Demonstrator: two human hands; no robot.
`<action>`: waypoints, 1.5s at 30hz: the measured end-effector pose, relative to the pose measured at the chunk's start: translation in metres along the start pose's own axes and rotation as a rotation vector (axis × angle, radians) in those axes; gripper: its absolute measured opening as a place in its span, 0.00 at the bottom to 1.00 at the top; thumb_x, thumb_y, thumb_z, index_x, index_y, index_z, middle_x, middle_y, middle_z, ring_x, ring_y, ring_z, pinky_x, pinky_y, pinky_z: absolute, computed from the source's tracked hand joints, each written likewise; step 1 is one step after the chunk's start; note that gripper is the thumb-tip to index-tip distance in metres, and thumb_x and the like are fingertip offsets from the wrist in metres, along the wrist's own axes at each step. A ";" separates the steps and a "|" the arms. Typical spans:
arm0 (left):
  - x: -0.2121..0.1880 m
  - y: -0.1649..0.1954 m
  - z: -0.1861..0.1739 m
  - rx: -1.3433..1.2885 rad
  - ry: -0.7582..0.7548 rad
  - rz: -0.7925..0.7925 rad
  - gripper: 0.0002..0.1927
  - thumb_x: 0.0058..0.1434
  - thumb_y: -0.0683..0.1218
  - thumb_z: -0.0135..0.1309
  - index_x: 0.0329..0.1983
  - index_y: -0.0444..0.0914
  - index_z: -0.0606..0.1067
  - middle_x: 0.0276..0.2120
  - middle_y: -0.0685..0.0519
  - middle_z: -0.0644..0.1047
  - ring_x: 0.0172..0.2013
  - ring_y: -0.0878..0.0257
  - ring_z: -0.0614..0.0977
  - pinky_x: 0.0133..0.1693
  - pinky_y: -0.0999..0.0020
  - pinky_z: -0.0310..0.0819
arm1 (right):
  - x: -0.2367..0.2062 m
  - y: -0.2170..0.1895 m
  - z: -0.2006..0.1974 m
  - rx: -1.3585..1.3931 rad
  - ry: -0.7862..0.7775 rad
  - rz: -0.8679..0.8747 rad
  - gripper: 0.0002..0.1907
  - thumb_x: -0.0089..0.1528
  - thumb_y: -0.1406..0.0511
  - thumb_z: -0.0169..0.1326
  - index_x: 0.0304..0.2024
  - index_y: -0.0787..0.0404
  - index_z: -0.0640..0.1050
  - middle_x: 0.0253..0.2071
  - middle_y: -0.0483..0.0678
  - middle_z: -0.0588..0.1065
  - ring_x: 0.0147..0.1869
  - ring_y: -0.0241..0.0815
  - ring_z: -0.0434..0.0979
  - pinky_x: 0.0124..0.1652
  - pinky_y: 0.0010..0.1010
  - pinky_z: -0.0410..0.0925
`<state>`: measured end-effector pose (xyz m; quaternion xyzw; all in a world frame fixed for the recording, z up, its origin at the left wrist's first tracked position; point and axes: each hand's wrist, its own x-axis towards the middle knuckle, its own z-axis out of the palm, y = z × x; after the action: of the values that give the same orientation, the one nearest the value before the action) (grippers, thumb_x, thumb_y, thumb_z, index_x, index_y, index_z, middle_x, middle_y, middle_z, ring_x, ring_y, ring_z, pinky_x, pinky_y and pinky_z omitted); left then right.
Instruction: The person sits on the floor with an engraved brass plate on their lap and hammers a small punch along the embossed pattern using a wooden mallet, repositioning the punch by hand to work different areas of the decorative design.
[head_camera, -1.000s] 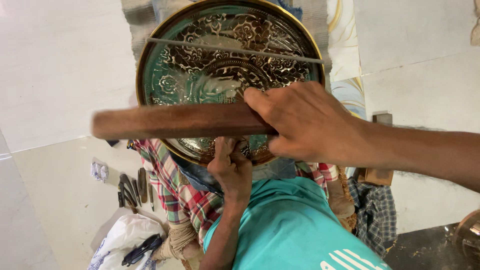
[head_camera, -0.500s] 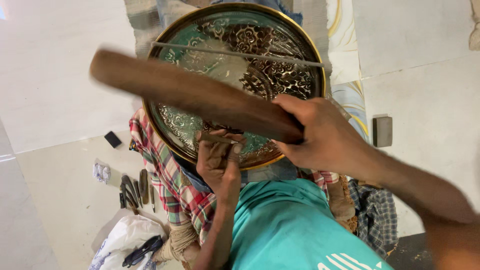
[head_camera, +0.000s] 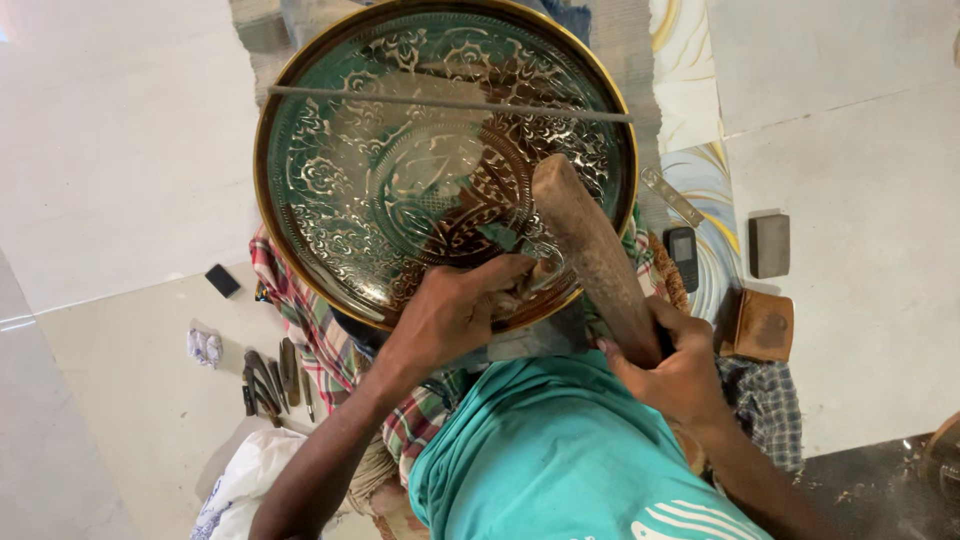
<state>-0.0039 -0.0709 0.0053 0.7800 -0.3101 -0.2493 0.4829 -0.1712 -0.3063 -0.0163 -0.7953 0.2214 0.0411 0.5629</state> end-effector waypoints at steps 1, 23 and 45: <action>0.001 0.000 -0.001 -0.003 -0.013 0.001 0.28 0.52 0.31 0.52 0.58 0.39 0.75 0.39 0.44 0.83 0.39 0.49 0.87 0.41 0.60 0.81 | 0.000 0.000 -0.002 -0.042 -0.001 0.023 0.17 0.51 0.70 0.67 0.41 0.69 0.79 0.29 0.48 0.80 0.31 0.33 0.75 0.32 0.26 0.70; 0.011 0.010 -0.009 0.041 -0.134 0.008 0.33 0.45 0.30 0.50 0.56 0.40 0.77 0.38 0.42 0.83 0.34 0.50 0.87 0.37 0.60 0.81 | 0.010 -0.009 -0.015 0.047 0.040 0.075 0.19 0.55 0.67 0.64 0.46 0.69 0.76 0.32 0.54 0.79 0.32 0.36 0.76 0.32 0.29 0.71; -0.004 -0.008 -0.008 0.052 -0.023 0.112 0.28 0.52 0.32 0.50 0.57 0.40 0.75 0.41 0.42 0.82 0.38 0.44 0.85 0.40 0.55 0.80 | 0.002 -0.003 0.004 0.076 -0.058 0.115 0.20 0.51 0.68 0.63 0.45 0.68 0.76 0.34 0.51 0.80 0.36 0.36 0.78 0.37 0.31 0.71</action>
<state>0.0006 -0.0603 0.0020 0.7707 -0.3652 -0.2228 0.4722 -0.1677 -0.3024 -0.0159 -0.7577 0.2518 0.0879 0.5956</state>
